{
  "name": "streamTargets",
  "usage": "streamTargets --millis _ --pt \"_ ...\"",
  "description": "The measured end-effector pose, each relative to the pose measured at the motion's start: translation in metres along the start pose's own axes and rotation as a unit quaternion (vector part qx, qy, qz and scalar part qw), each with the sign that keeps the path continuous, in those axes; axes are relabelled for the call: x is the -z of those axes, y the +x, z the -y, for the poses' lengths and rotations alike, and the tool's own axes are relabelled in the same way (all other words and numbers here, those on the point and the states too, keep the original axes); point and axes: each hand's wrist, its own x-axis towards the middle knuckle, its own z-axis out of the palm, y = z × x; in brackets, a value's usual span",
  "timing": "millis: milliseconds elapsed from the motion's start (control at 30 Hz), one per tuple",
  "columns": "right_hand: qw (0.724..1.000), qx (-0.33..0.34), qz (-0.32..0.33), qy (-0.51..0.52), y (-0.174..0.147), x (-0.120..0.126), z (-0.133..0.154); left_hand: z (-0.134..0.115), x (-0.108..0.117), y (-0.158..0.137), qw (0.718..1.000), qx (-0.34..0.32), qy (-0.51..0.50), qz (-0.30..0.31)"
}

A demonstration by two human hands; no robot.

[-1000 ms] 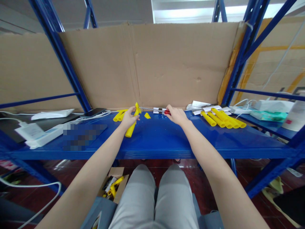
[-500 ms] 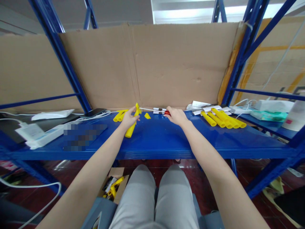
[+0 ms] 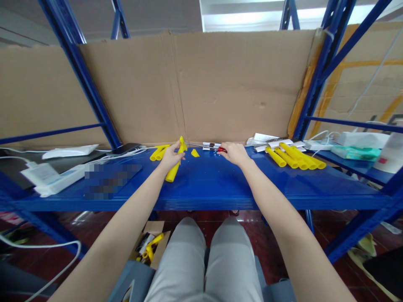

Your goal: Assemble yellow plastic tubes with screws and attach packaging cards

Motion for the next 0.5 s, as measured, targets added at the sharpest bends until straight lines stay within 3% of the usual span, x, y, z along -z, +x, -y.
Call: streamTargets --millis 300,500 --pt "1.0 0.002 0.005 0.023 0.0007 -0.0019 0.0026 -0.0002 -0.0004 -0.0014 1.0 -0.008 0.008 -0.008" --pt "0.999 -0.032 0.007 0.004 0.0022 -0.0015 0.0013 0.003 -0.0009 0.0 1.0 -0.013 0.012 0.004"
